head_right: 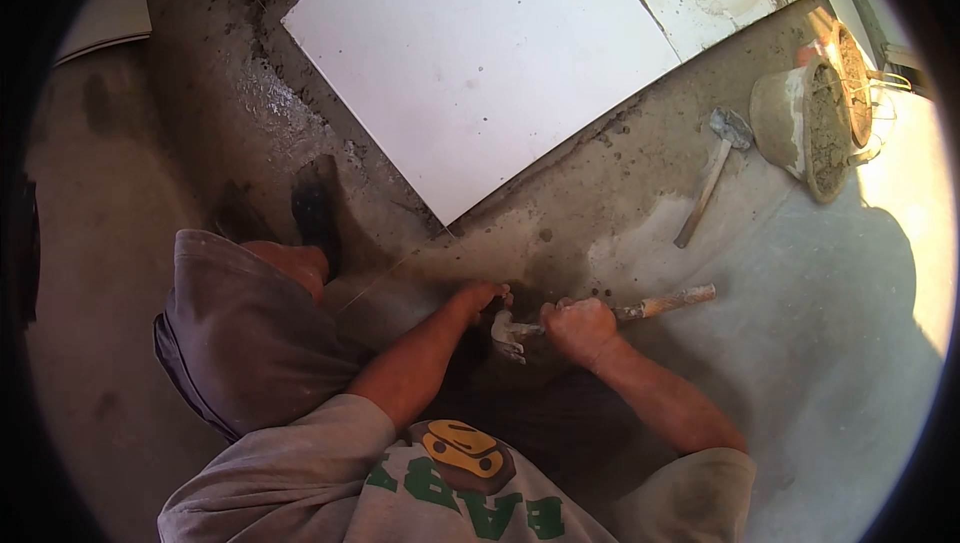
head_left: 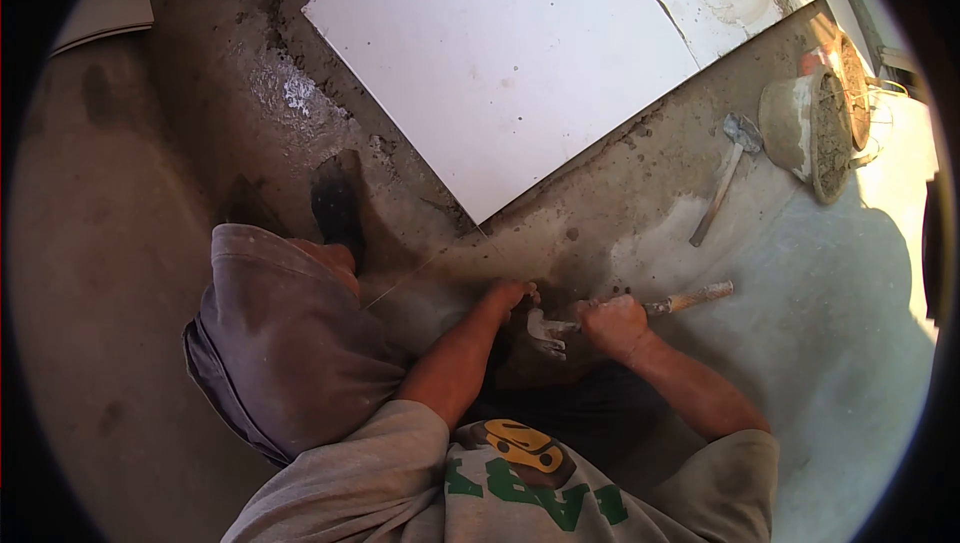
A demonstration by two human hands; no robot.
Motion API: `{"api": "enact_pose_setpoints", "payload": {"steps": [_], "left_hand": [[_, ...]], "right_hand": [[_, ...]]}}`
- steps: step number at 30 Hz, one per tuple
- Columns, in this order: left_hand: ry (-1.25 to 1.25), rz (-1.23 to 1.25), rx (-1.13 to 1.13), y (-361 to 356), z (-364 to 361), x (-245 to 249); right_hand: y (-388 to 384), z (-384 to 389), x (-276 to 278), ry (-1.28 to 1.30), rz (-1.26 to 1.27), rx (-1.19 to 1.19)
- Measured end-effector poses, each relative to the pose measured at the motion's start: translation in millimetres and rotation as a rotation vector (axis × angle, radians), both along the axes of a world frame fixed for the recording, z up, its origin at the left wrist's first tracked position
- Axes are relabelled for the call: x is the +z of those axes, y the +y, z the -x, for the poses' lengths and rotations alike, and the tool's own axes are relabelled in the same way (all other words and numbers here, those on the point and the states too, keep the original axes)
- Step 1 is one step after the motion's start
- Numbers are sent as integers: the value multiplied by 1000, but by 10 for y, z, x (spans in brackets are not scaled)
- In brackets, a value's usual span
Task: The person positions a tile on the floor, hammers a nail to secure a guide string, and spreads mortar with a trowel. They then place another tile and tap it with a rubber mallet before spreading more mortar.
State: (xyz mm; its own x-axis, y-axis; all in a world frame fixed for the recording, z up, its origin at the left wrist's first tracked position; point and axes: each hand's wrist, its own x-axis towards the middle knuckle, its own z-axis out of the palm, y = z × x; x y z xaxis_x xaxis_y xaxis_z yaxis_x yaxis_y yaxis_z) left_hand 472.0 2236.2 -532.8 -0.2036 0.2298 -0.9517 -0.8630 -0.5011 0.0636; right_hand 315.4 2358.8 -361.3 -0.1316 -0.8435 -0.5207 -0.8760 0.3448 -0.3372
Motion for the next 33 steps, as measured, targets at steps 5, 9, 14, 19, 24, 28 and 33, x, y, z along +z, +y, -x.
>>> {"api": "enact_pose_setpoints", "payload": {"steps": [5, 9, 14, 19, 24, 28, 33], "left_hand": [[-90, 44, 204, -48, 75, 355], [-183, 85, 26, -197, -42, 304], [-19, 302, -155, -445, -1, 387], [128, 343, 89, -655, 24, 509], [88, 333, 279, -794, 12, 640], [142, 251, 282, -817, 99, 618], [142, 251, 379, -739, 68, 544]], "right_hand": [[9, 140, -36, 8, 40, -150], [12, 422, -35, 159, -236, -396], [-93, 632, -22, 196, -444, -568], [-207, 777, -5, 169, -558, -599], [-161, 781, -122, 149, -548, -640], [-251, 799, -79, 150, -583, -615], [-339, 763, -43, 161, -610, -620]]}}
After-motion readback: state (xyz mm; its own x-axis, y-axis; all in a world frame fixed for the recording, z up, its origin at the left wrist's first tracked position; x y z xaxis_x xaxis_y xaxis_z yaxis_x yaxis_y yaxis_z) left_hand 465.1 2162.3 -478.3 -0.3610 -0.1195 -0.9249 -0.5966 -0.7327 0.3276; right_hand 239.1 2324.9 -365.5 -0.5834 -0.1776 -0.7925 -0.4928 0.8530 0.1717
